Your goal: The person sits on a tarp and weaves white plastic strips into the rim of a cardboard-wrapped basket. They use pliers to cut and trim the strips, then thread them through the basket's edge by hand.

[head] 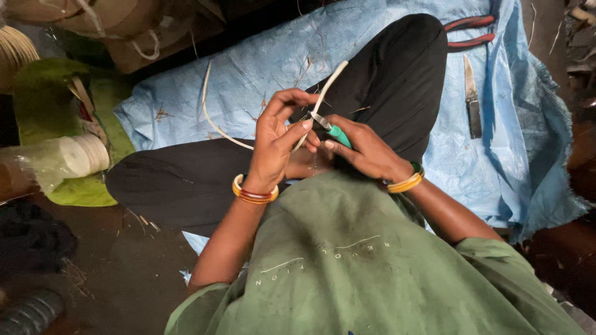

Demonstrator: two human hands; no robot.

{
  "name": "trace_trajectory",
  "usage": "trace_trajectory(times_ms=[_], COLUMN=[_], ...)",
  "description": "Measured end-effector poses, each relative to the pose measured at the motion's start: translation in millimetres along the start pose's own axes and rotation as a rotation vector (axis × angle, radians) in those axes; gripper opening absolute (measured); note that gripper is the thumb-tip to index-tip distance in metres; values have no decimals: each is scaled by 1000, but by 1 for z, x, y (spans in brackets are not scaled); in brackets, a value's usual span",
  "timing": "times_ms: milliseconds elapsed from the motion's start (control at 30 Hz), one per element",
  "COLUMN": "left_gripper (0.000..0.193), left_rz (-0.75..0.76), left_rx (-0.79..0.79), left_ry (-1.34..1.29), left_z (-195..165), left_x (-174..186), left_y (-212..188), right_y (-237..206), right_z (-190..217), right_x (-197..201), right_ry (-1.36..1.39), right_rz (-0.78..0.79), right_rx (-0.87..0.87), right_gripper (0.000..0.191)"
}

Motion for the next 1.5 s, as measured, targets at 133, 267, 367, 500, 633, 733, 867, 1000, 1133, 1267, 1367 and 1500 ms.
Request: trace_trajectory(times_ms=[133,267,367,500,633,733,867,1000,1133,1267,1367,1500], left_gripper=[29,35,34,34,35,38,42,42,42,39,37,36], left_rz=[218,220,213,222,254,276,282,92,50,118,158,168], left_rx=[108,186,173,150,147,136,110,6,-117,-181,-192,-226], left_ry=[-87,-222,-260,-303,-293,-291,-322,-405,-356,-322,-262,-126], left_z=[10,29,36,37,39,42,41,28,5,-13,-19,-27], left_x=[-5,2,5,6,5,2,1,24,35,22,9,7], left_y=[4,6,5,2,1,-1,0,16,34,48,55,59], right_y=[2,7,9,8,7,6,2,4,13,25,33,40], right_z=[2,2,-1,-3,-16,-27,-36,-39,-12,4,17,17], right_x=[1,2,-3,-11,-22,-28,-21,-3,-1,-11,-14,-16], right_ry=[26,61,133,285,351,365,278,125,-223,-346,-379,-450], right_rz=[62,94,137,151,81,18,-5,9,-5,-17,-29,9], right_rx=[98,120,67,45,-8,-42,-71,-112,117,144,210,137], right_gripper=[46,46,39,34,19,20,18,44,53,60,55,52])
Point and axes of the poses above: each hand's wrist, its own y-axis towards the middle knuckle, its own x-axis out of the back of the hand, z = x × y, the point moved 8 cm from there along y, towards the middle knuckle, and after that the axes turned 5 degrees about y, right-handed, at the moved point
